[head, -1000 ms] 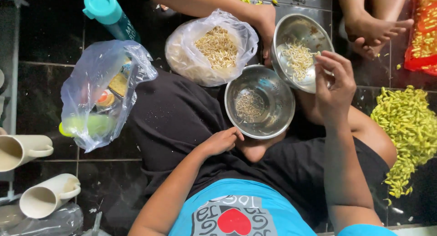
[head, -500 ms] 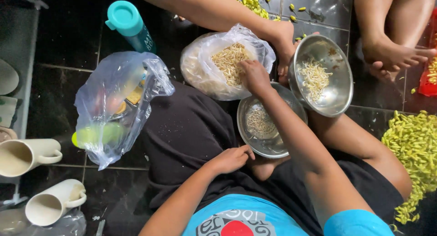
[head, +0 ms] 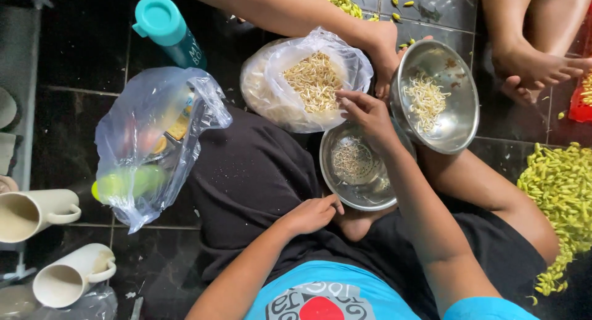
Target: Sorting and cleaning bean sprouts by hand, removing hulls and placing cleaned sprouts into a bowl
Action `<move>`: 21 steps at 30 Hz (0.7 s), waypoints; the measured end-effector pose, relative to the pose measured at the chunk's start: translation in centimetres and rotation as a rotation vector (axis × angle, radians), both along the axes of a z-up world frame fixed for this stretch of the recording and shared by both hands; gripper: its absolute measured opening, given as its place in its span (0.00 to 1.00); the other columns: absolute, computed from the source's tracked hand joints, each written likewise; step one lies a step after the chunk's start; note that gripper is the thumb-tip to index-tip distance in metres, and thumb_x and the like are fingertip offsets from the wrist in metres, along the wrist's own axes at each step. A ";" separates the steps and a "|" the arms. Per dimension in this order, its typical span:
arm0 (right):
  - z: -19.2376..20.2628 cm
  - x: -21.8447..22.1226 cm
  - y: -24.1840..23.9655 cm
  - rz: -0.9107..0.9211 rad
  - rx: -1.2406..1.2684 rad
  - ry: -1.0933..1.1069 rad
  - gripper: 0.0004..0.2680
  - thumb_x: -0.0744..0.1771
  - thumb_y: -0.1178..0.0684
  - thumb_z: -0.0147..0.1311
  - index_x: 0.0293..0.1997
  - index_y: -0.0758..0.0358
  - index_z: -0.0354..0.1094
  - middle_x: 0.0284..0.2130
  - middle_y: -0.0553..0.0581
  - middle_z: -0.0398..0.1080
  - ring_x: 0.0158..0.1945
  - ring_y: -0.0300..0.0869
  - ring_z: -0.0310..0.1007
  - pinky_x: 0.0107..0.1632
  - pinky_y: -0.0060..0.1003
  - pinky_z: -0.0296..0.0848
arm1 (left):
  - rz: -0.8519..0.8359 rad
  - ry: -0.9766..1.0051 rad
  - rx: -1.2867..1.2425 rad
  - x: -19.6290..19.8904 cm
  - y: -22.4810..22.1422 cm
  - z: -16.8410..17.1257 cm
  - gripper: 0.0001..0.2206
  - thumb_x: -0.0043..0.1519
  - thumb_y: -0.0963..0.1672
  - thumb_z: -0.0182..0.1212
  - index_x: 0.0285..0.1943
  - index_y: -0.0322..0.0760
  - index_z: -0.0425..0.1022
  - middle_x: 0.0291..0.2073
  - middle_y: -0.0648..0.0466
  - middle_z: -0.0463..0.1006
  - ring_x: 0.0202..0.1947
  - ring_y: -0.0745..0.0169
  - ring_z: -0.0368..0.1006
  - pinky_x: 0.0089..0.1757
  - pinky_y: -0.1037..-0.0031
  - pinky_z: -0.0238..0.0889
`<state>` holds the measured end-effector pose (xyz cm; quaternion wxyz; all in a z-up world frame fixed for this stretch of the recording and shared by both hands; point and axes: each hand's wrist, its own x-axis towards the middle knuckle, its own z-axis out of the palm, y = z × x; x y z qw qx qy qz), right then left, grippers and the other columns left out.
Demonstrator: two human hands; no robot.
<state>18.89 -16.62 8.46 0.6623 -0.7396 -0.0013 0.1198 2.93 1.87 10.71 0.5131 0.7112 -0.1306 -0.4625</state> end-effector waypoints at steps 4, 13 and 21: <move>2.3 -3.4 -0.5 -0.061 0.214 0.068 0.11 0.70 0.60 0.56 0.60 0.67 0.72 0.41 0.59 0.76 0.44 0.35 0.75 0.52 0.36 0.80 | 0.038 -0.001 0.005 -0.4 -0.3 0.0 0.19 0.65 0.45 0.38 0.60 0.33 0.69 0.52 0.29 0.74 0.56 0.31 0.70 0.55 0.49 0.64; 2.3 -12.4 -3.8 0.014 0.017 0.046 0.08 0.65 0.62 0.66 0.48 0.65 0.78 0.31 0.52 0.78 0.36 0.31 0.75 0.43 0.30 0.78 | 0.074 0.031 0.040 -0.8 -1.1 1.4 0.26 0.64 0.44 0.39 0.71 0.22 0.59 0.63 0.26 0.66 0.67 0.30 0.60 0.65 0.49 0.52; -0.3 -19.3 -3.2 0.196 -0.447 -0.237 0.05 0.65 0.57 0.64 0.42 0.55 0.78 0.33 0.54 0.79 0.38 0.46 0.82 0.40 0.38 0.81 | 0.169 0.000 -0.143 -2.0 -1.8 -5.0 0.09 0.62 0.42 0.41 0.41 0.43 0.70 0.14 0.59 0.64 0.21 0.62 0.62 0.32 0.72 0.61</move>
